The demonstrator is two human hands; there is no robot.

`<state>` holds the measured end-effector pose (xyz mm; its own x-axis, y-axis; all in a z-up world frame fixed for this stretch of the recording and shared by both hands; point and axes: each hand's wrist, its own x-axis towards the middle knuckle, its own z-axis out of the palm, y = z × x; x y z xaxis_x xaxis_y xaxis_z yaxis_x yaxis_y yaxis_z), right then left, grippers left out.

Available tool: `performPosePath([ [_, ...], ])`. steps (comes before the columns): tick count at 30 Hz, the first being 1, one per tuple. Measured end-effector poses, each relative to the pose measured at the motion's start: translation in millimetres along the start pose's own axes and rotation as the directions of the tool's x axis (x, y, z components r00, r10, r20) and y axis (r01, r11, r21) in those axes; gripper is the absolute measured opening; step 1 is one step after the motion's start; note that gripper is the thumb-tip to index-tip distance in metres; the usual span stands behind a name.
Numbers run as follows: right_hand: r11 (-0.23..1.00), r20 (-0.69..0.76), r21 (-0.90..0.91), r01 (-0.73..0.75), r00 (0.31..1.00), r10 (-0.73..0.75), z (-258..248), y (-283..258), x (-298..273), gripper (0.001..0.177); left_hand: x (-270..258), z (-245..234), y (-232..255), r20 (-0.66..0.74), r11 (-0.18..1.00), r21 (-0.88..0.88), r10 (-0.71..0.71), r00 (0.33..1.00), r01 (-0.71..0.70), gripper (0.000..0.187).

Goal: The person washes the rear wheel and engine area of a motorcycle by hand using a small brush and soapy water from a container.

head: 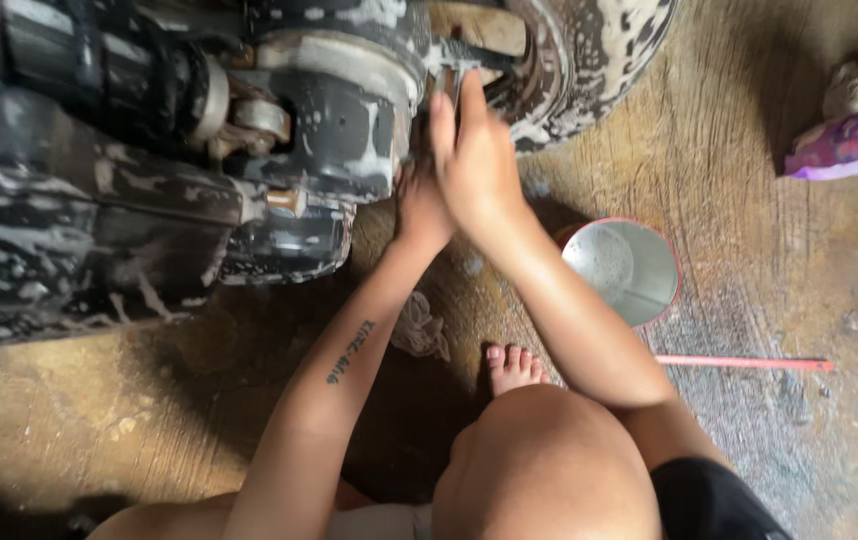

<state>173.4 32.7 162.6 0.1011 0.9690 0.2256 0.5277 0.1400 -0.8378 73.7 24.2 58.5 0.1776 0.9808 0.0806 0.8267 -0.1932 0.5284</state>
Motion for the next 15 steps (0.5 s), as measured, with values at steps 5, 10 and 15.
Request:
performPosePath([
  [5, 0.998, 0.165, -0.014, -0.068, 0.984, 0.07, -11, -12, -33, 0.066, -5, 6, -26, 0.142, 0.965, -0.242, -0.071, 0.987, 0.104, 0.044],
  [10, 0.99, 0.182, 0.038, -0.138, 0.975, 0.129, -5, -11, -32, 0.064, -33, 2, -47, -0.3, 0.974, -0.225, -0.095, 0.949, 0.027, 0.037],
  [15, 0.988, 0.078, 0.065, -0.141, 0.988, 0.136, -8, 4, -38, 0.059, -29, -11, -76, -0.174, 0.952, 0.023, -0.297, 0.939, 0.305, 0.038],
])
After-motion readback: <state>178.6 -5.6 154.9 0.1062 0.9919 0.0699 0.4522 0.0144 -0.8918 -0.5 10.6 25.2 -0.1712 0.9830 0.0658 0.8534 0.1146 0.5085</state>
